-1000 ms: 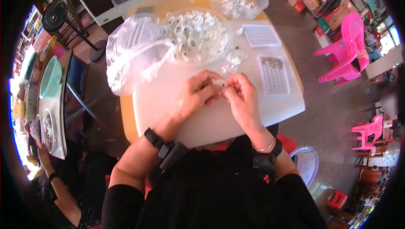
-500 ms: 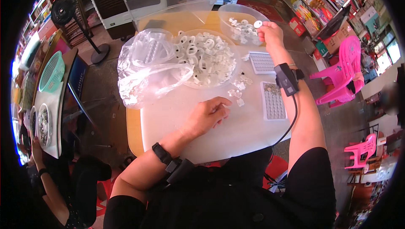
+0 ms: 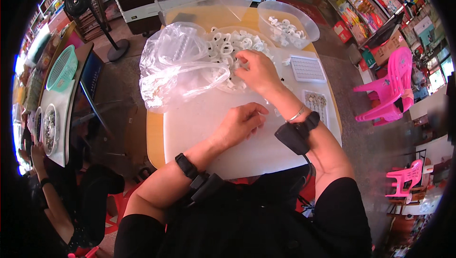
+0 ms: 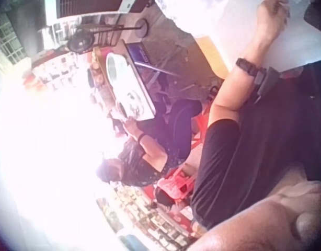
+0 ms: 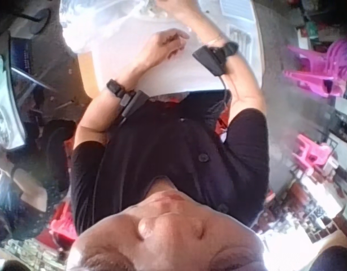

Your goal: Assembling small white plastic rings with black interior components at a workstation.

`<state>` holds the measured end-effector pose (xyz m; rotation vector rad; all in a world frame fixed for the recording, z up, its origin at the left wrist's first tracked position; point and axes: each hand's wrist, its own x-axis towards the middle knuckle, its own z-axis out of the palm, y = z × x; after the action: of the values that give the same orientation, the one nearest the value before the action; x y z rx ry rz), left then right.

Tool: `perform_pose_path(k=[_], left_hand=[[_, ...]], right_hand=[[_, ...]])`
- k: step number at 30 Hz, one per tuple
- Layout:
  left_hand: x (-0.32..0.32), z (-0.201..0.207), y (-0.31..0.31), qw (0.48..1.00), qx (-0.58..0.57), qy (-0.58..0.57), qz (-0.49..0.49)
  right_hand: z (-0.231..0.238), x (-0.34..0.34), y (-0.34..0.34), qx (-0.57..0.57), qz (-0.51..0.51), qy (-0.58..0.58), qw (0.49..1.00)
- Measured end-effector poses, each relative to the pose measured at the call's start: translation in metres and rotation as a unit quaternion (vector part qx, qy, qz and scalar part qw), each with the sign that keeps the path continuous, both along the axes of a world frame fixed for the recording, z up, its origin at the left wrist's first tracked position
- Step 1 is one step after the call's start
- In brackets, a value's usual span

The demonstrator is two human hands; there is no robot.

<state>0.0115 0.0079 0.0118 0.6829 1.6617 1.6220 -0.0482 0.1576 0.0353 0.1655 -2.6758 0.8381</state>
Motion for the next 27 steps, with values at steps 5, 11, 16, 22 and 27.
perform_pose_path(k=[5,11,16,22,27], left_hand=[[-0.009,-0.007,-0.009,0.973,0.136,-0.152,0.108],[-0.006,0.002,-0.004,0.923,0.297,-0.241,0.047],[-0.015,-0.008,-0.009,0.902,0.309,-0.296,-0.053],[-0.014,-0.016,-0.009,0.89,0.304,-0.32,-0.113],[-0.007,-0.006,-0.004,0.921,0.251,-0.278,-0.109]], right_hand=[[0.029,0.059,-0.007,0.007,-0.001,0.094,0.996],[0.035,0.127,-0.021,0.029,-0.047,0.115,0.992],[0.033,0.149,-0.033,-0.134,-0.051,0.078,0.987],[0.024,0.156,-0.022,-0.322,-0.094,0.019,0.942],[0.027,0.162,-0.019,-0.428,-0.105,-0.005,0.898]])
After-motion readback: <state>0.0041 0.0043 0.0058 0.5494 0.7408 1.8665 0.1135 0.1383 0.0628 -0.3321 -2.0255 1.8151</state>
